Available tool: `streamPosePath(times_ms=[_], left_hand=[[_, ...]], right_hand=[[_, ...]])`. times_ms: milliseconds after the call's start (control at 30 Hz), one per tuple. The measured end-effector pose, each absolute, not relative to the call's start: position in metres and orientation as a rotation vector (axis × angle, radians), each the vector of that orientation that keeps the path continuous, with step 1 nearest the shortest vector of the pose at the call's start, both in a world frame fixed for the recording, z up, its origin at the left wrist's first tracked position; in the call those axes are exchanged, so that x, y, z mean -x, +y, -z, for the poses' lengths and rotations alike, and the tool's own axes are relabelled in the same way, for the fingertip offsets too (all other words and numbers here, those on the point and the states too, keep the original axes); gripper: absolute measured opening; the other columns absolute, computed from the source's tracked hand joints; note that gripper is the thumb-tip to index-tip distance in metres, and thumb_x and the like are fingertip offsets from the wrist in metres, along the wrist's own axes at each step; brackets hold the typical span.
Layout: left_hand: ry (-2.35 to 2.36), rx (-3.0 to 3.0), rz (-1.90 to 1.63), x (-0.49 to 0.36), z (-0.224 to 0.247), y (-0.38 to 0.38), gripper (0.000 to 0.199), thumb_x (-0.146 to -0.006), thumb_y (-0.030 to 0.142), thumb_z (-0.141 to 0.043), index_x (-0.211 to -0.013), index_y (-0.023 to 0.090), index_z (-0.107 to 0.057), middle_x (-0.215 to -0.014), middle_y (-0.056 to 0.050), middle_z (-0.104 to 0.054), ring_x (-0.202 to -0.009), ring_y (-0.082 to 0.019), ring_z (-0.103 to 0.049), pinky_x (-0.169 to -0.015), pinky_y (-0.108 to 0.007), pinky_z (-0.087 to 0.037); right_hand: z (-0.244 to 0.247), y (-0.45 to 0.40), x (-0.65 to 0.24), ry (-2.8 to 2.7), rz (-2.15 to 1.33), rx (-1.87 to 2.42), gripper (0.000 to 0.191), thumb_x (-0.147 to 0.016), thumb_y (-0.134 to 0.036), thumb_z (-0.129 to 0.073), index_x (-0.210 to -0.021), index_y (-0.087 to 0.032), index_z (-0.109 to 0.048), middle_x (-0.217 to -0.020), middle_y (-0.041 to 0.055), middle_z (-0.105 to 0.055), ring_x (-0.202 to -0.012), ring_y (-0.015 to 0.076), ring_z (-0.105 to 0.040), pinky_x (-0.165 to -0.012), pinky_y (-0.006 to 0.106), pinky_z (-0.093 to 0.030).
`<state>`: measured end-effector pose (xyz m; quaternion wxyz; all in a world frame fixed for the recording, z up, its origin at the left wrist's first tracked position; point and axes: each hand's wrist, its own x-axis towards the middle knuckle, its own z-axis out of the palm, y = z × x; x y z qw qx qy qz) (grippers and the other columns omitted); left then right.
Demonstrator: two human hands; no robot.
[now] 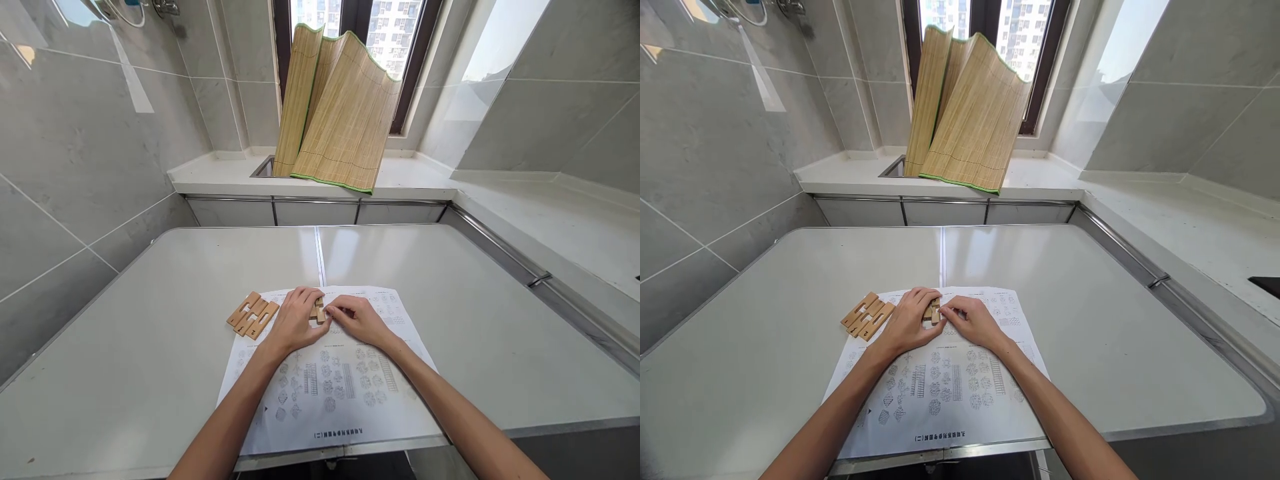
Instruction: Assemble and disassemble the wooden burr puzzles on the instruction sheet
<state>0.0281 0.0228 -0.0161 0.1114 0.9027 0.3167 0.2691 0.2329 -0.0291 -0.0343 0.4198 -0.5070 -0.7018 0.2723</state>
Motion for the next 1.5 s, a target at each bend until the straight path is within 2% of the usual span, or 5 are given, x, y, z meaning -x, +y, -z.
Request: streamPosePath(times_ms=[200,600,967,1267,1500], left_hand=[[0.990,-2.694,-0.793,-0.024,0.016,0.024,0.025,-0.084,0.012,-0.059,-0.104,0.025,-0.066,-0.111,-0.007,-0.072,-0.107,-0.028,-0.066,-0.096,-0.044,-0.052],[1.043,-2.764,-0.821,0.003,0.008,0.011,0.020,-0.096,0.015,-0.053,-0.098,0.024,-0.071,-0.101,-0.007,-0.076,-0.092,-0.025,-0.070,-0.083,-0.042,-0.054],[1.237,-2.384,-1.076,0.068,-0.015,0.024,0.026,-0.095,0.044,-0.064,-0.111,0.027,-0.075,-0.133,-0.007,-0.074,-0.134,-0.031,-0.059,-0.119,-0.050,-0.040],[1.641,-1.778,-1.248,0.138,0.004,0.073,0.050,-0.094,0.061,-0.044,-0.102,0.018,-0.069,-0.106,-0.012,-0.078,-0.092,-0.023,-0.072,-0.087,-0.036,-0.058],[1.633,-1.777,-1.105,0.135,0.007,0.068,0.044,-0.087,0.059,-0.057,-0.092,0.019,-0.075,-0.084,-0.006,-0.078,-0.077,-0.021,-0.070,-0.081,-0.032,-0.056]], right_hand=[[0.032,-0.027,-0.236,-1.628,-0.682,1.368,0.038,-0.103,-0.045,-0.055,-0.082,-0.022,-0.077,-0.075,0.0017,-0.075,-0.063,0.0174,-0.057,-0.065,0.031,-0.044],[0.028,-0.025,-0.247,-1.467,-0.812,1.384,0.050,-0.099,-0.063,-0.053,-0.084,-0.020,-0.074,-0.066,0.0011,-0.068,-0.057,0.0165,-0.057,-0.062,0.030,-0.046],[0.030,-0.025,-0.252,-1.413,-0.918,1.347,0.057,-0.095,-0.072,-0.054,-0.086,-0.019,-0.073,-0.081,0.0041,-0.073,-0.060,0.0149,-0.057,-0.061,0.028,-0.046],[0.034,-0.028,-0.251,-1.382,-0.925,1.367,0.056,-0.094,-0.072,-0.057,-0.086,-0.020,-0.076,-0.071,0.0025,-0.071,-0.056,0.0153,-0.057,-0.054,0.027,-0.042],[0.032,-0.029,-0.250,-1.398,-0.903,1.361,0.058,-0.094,-0.073,-0.056,-0.085,-0.019,-0.075,-0.076,0.0039,-0.073,-0.058,0.0154,-0.058,-0.057,0.028,-0.045]])
